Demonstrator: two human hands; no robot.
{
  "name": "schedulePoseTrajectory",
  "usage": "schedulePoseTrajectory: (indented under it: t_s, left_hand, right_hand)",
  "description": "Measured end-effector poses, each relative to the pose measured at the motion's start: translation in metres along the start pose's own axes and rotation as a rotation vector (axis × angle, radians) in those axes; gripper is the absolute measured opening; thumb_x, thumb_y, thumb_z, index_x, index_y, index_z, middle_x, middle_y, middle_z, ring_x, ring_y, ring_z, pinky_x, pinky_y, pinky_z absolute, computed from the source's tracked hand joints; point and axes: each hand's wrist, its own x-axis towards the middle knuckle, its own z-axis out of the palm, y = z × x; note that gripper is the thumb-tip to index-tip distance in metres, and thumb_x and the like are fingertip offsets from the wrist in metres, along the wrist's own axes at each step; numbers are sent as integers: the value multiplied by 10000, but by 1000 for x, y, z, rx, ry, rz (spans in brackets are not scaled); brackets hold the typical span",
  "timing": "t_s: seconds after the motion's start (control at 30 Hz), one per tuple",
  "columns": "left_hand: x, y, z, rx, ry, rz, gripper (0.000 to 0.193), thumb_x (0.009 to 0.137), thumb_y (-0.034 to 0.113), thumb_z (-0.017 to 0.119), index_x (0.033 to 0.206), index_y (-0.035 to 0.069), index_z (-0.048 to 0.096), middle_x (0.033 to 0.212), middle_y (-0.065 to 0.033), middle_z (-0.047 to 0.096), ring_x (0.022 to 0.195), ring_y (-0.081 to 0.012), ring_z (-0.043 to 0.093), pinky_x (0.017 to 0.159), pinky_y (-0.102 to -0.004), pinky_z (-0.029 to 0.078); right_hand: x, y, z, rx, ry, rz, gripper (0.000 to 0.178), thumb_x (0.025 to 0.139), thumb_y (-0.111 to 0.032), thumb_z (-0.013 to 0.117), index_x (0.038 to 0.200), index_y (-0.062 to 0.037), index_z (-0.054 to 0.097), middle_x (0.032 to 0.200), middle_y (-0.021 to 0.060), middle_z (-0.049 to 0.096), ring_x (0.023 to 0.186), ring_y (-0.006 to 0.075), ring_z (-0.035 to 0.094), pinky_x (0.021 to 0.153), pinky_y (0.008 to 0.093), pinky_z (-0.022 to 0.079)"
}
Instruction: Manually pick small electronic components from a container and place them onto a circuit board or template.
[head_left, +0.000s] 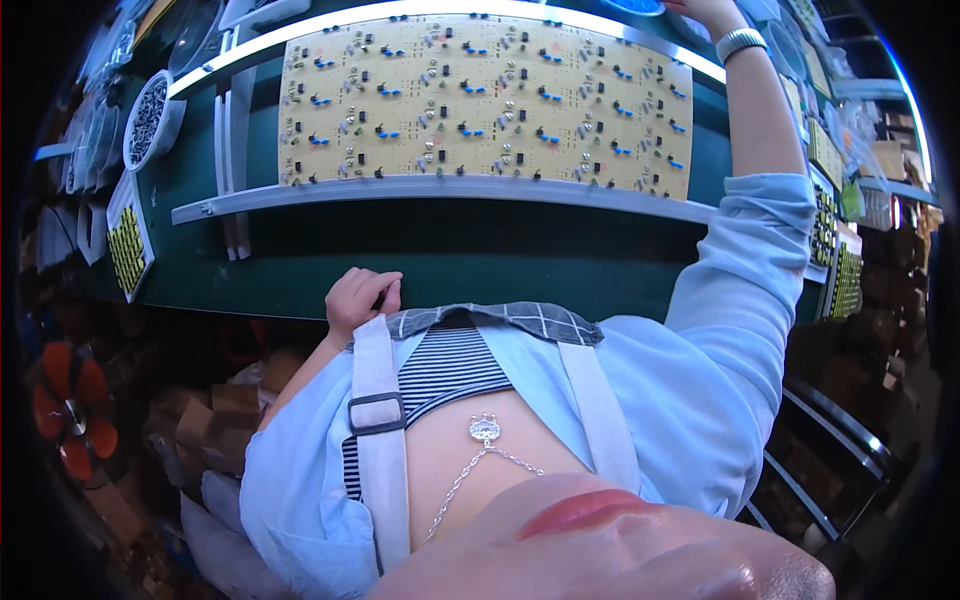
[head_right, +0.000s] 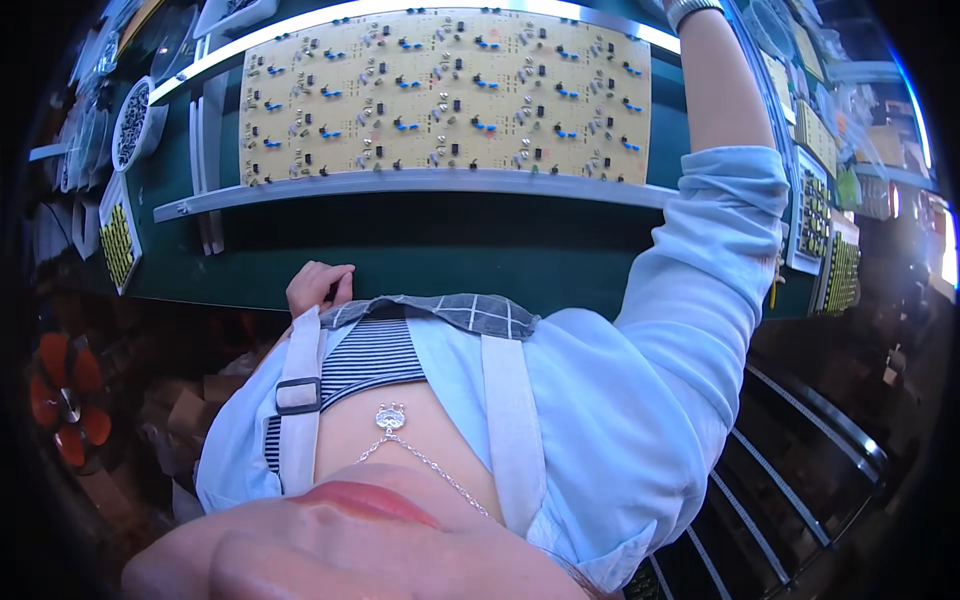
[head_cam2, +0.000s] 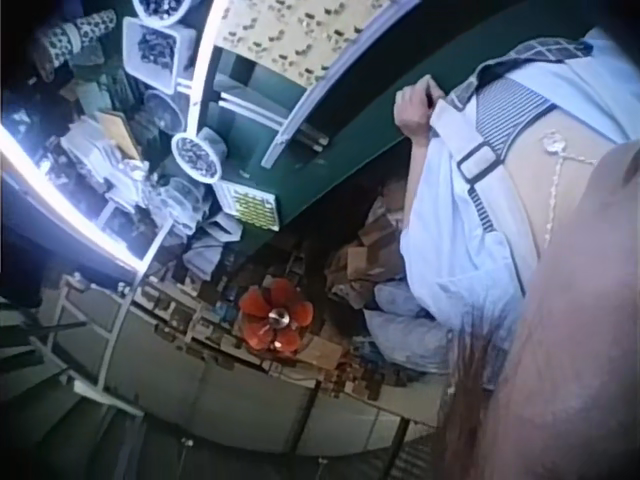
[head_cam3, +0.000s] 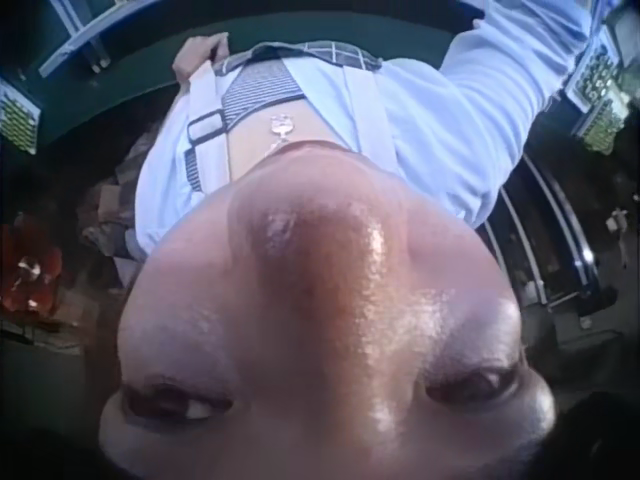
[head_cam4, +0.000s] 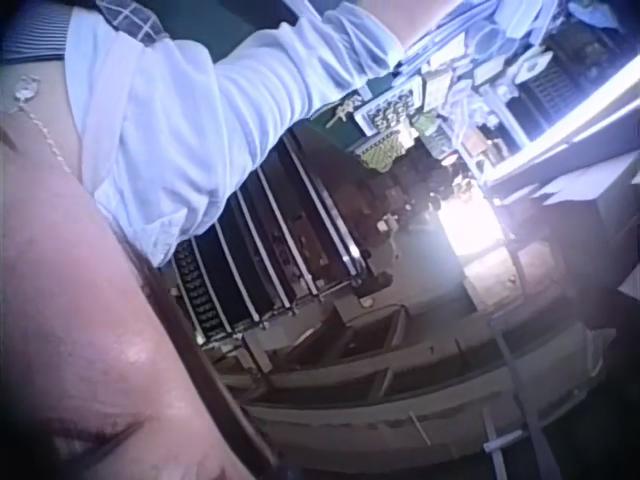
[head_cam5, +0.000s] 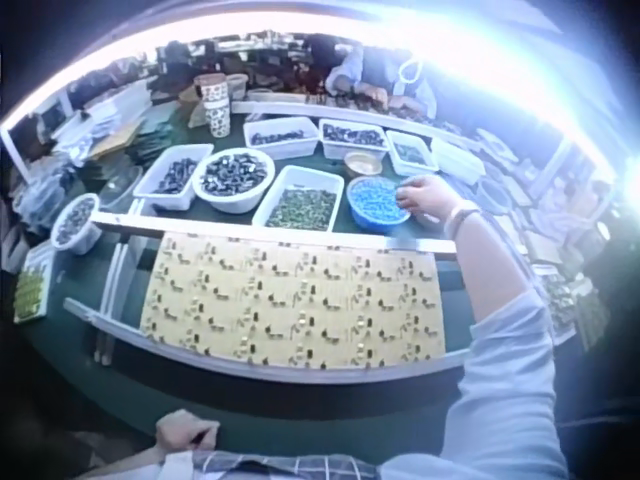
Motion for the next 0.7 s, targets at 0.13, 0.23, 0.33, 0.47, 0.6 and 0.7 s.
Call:
schedulePoseTrajectory:
  t_s: [0.13, 0.23, 0.33, 0.47, 0.6, 0.7]
  left_hand:
    - [4, -3, 2, -19, -29, 16, 91, 766, 46, 745, 850, 70, 720, 692, -72, 660, 593, -217, 616, 514, -285, 490]
    - [-1, -1, -1, -2, -2, -7, 96, 772, 65, 749, 863, 74, 719, 699, -68, 662, 598, -211, 618, 512, -279, 488]
    - [2, 0, -2, -20, -13, 17, 104, 776, 79, 754, 874, 79, 718, 707, -64, 664, 605, -207, 621, 511, -278, 487]
    - [5, -4, 4, -64, -15, 18, 114, 778, 93, 762, 883, 84, 717, 720, -59, 667, 616, -204, 624, 513, -282, 488]
    - [4, -5, 2, -96, 4, -10, 125, 776, 105, 768, 889, 88, 718, 730, -53, 671, 628, -201, 627, 522, -284, 491]
    - [5, -4, 1, -122, -8, -14, 139, 772, 115, 775, 896, 91, 719, 737, -49, 672, 640, -199, 630, 532, -284, 494]
  right_hand:
    - [19, -17, 44, -349, -128, -301, 273, 896, -155, 657, 1089, 34, 689, 876, 115, 712, 727, 165, 667, 622, 291, 532]
    - [-4, -87, 135, -663, -192, -328, 293, 869, -194, 675, 1078, 7, 714, 874, 108, 731, 702, 160, 670, 638, 308, 542]
    - [57, -80, 183, -494, -199, -209, 253, 863, -205, 666, 1038, -34, 728, 808, 77, 726, 694, 173, 678, 633, 323, 542]
    - [126, -84, 228, -1477, -322, -754, 213, 884, -212, 633, 935, -29, 730, 759, 100, 703, 723, 223, 698, 631, 342, 550]
    - [146, -97, 248, -1728, -471, -822, 215, 905, -181, 588, 878, -12, 719, 757, 135, 699, 689, 274, 707, 578, 397, 554]
    - [166, -93, 256, -1134, -316, -164, 198, 904, -123, 567, 831, -16, 717, 769, 149, 701, 646, 271, 704, 525, 416, 544]
